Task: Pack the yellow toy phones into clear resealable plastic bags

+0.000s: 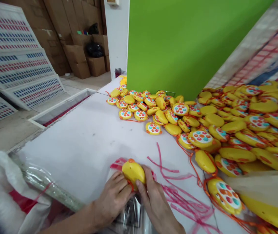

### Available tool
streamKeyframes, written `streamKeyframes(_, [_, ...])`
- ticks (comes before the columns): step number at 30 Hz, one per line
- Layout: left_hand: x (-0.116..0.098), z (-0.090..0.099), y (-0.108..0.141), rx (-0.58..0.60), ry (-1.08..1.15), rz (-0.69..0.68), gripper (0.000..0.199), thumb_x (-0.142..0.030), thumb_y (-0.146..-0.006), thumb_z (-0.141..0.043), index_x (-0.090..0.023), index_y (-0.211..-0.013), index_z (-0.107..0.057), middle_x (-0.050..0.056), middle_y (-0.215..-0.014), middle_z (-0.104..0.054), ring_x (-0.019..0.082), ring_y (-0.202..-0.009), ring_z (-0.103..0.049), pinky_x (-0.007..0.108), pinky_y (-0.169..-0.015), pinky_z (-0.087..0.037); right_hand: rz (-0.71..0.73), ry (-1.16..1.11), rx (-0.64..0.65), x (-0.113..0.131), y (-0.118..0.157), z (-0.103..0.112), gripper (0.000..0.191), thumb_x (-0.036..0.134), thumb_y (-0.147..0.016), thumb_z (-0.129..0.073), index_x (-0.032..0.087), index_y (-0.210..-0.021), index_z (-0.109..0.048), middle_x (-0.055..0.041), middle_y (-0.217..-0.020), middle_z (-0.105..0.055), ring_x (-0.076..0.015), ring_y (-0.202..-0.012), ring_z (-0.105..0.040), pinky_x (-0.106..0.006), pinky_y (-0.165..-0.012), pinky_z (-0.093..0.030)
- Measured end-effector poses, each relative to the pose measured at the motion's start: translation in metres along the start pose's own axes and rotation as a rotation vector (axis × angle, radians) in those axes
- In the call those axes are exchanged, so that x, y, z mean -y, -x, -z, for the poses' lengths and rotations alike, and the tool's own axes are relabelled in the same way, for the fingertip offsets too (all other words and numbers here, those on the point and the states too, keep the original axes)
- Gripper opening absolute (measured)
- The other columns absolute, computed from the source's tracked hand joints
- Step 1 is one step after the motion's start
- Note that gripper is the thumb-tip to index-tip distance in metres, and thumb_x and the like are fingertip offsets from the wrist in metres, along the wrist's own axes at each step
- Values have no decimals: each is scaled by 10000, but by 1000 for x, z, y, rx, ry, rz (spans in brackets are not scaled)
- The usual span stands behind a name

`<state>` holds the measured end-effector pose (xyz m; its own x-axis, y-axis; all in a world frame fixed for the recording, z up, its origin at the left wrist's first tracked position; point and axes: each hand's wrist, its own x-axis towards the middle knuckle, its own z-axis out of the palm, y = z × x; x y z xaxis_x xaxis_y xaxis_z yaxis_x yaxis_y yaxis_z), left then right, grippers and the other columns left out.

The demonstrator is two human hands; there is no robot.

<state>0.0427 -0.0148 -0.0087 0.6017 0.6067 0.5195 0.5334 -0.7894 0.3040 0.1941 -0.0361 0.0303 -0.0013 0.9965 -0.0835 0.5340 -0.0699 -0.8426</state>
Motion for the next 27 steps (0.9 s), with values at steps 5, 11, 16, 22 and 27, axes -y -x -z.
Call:
streamKeyframes(5, [3, 19, 0, -95, 26, 26, 228, -227, -880, -482, -150, -678, -555, 20, -664, -574, 163, -671, -507, 324, -669, -423, -57, 88, 41, -14, 12, 11, 504, 463, -887, -348, 174, -1299, -377, 2, -592, -586, -176, -524, -558, -265, -522, -452])
streamKeyframes(11, [13, 61, 17, -139, 338, 452, 163, -204, -891, -431, -168, -848, -583, 29, -774, -606, 155, -740, -539, 264, -674, -430, -68, 13, -60, -18, 23, 16, 559, 496, -867, -401, 181, -1328, -388, 20, -551, -555, -168, -506, -534, -257, -502, -439])
streamKeyframes(16, [6, 53, 8, 82, 925, 855, 230, -343, -879, -441, -157, -802, -551, 1, -708, -590, 132, -666, -554, 211, -591, -421, -10, 3, -103, -14, 24, 14, 525, 470, -841, -470, 241, -1313, -449, -51, -883, -687, -207, -765, -630, -298, -725, -499])
streamKeyframes(22, [2, 31, -2, 76, 1010, 877, 250, -358, -829, -482, -149, -696, -521, -9, -633, -522, 122, -597, -499, 206, -534, -391, 73, 137, 30, -9, 16, 33, 401, 382, -879, -435, 310, -1269, -501, -29, -1152, -636, -232, -944, -634, -330, -819, -483])
streamKeyframes(27, [-2, 32, -1, 35, 1080, 910, 248, -363, -827, -493, -151, -700, -511, 1, -668, -560, 134, -644, -537, 222, -579, -419, 254, 288, 221, 2, 7, 36, 250, 290, -879, -453, 293, -976, -684, -9, -824, -719, -197, -725, -662, -275, -664, -498])
